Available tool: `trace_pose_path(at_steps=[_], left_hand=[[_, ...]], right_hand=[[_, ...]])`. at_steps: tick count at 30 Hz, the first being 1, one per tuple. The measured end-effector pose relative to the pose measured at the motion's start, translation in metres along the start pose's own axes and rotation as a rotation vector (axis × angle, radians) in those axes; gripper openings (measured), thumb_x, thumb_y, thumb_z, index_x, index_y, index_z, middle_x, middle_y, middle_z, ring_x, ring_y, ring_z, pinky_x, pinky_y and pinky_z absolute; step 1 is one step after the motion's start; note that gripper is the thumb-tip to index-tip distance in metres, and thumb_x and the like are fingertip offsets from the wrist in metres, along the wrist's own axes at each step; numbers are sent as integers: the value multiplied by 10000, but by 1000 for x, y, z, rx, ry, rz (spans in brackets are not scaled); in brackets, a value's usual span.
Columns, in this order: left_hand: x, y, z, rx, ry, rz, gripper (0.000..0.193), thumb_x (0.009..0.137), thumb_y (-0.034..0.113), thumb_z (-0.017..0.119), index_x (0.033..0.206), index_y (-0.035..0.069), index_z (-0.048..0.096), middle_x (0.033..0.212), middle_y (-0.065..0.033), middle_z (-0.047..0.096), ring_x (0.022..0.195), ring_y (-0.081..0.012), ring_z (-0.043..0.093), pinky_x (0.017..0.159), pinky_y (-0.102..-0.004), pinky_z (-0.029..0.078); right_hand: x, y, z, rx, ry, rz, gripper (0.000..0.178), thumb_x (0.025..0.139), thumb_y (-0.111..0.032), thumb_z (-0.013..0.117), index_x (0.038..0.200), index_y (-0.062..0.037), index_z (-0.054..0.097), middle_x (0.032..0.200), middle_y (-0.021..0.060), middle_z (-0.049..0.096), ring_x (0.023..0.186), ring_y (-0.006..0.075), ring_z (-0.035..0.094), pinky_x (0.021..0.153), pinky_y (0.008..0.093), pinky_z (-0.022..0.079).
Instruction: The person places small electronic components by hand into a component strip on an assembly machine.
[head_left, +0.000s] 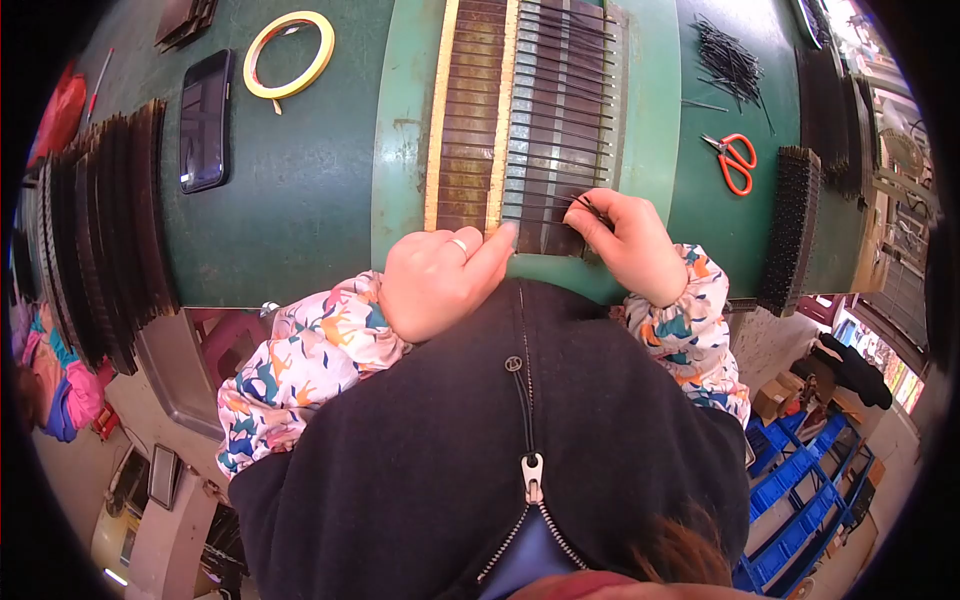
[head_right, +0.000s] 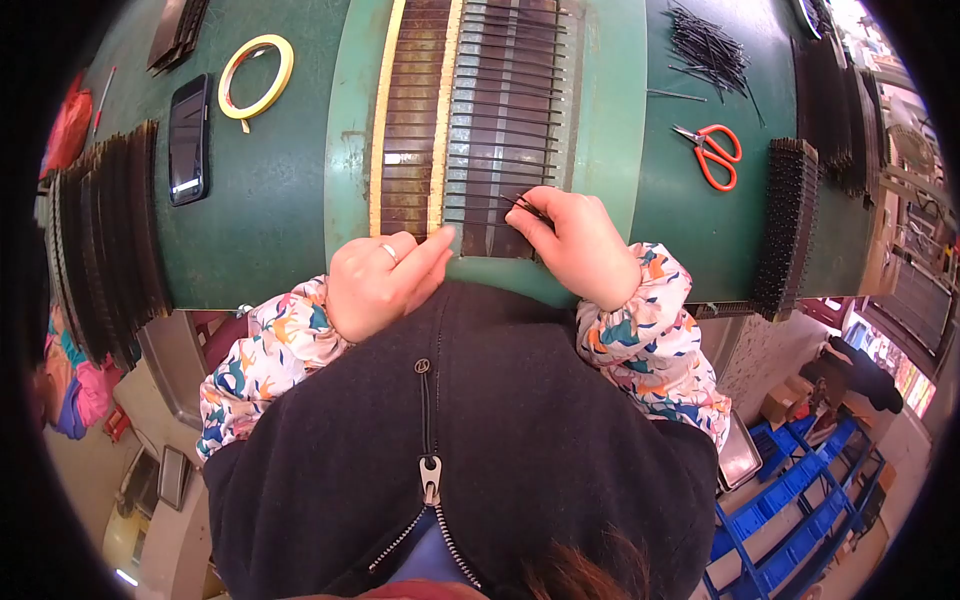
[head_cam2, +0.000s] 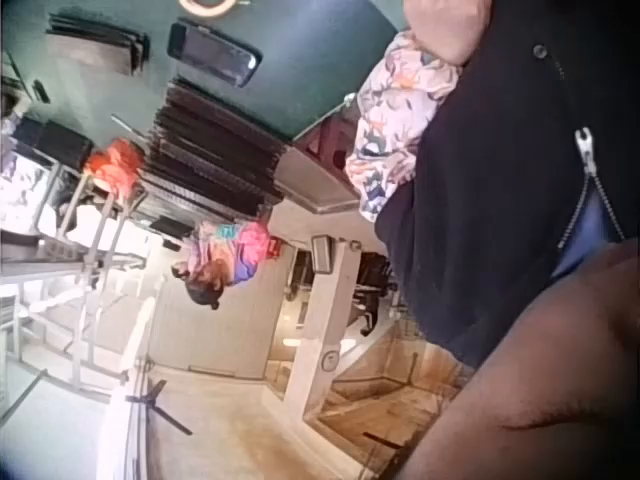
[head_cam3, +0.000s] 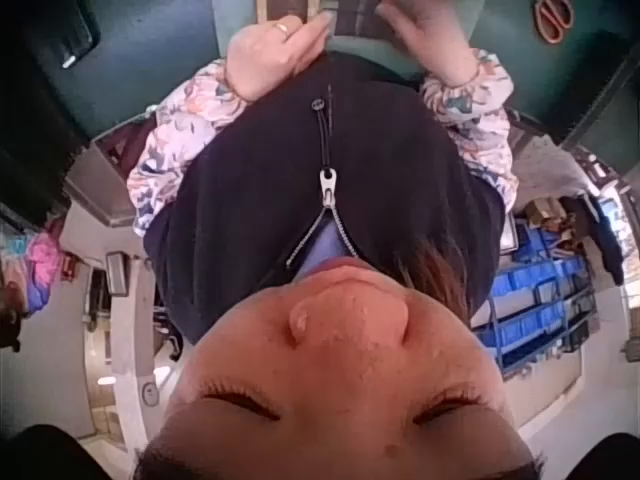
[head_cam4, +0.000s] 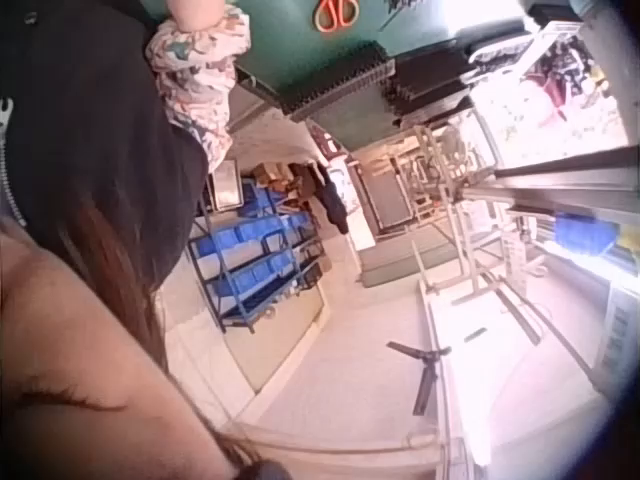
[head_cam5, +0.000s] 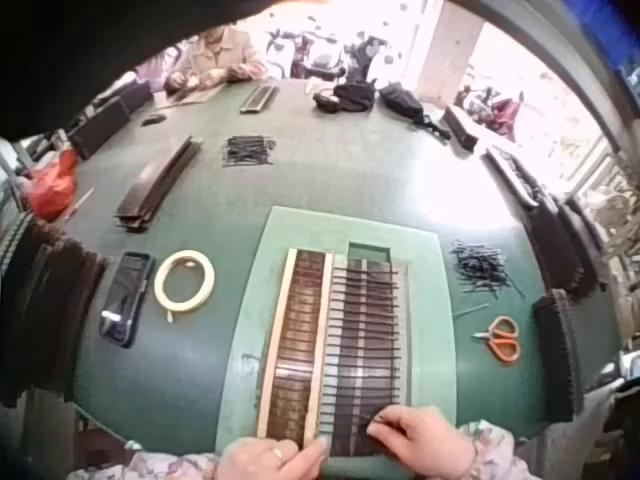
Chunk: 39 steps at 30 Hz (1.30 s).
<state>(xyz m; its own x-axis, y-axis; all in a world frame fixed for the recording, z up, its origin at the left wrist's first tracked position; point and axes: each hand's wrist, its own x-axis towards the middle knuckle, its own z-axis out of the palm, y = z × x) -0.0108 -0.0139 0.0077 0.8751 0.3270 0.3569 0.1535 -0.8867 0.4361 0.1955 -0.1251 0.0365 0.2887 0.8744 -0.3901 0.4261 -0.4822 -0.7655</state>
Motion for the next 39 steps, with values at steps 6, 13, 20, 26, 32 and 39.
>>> trace_pose_path(at_steps=[6,13,20,26,32,39], left_hand=[[-2,2,7,95,-66,2,350,783,171,706,1123,100,661,637,-5,480,507,-165,534,463,-307,437],[23,16,-24,-929,-248,-478,227,850,181,698,1035,50,699,720,-25,627,516,-58,524,456,-235,415],[8,14,-23,-1213,-313,-1058,177,848,153,707,957,14,705,714,-45,660,518,-55,538,450,-228,395],[-15,1,0,-331,144,-234,195,778,109,749,943,16,702,642,-32,594,498,-123,541,442,-262,396],[-14,1,0,-93,56,4,272,731,118,765,992,74,701,599,-12,489,495,-156,528,451,-300,419],[-9,4,4,33,-48,2,340,756,167,741,1084,104,679,611,-4,458,476,-151,497,453,-302,424]], right_hand=[[-10,3,-18,40,-13,105,174,882,-82,648,1009,-4,559,649,22,562,594,70,480,542,247,406],[-25,-13,15,42,-73,-183,300,830,-116,699,1052,-30,517,639,123,579,526,198,519,516,335,422],[-25,-19,0,129,-207,-12,141,904,-99,620,975,14,573,719,50,595,651,93,520,594,259,443],[-25,-6,2,37,-21,58,176,920,-137,605,874,33,611,705,62,610,634,98,518,585,269,443],[-18,-2,7,-50,18,29,173,915,-131,611,874,37,613,668,56,605,604,100,509,565,276,438],[-16,1,4,-84,69,7,206,871,-162,661,832,33,608,638,144,598,527,245,558,547,335,458]])
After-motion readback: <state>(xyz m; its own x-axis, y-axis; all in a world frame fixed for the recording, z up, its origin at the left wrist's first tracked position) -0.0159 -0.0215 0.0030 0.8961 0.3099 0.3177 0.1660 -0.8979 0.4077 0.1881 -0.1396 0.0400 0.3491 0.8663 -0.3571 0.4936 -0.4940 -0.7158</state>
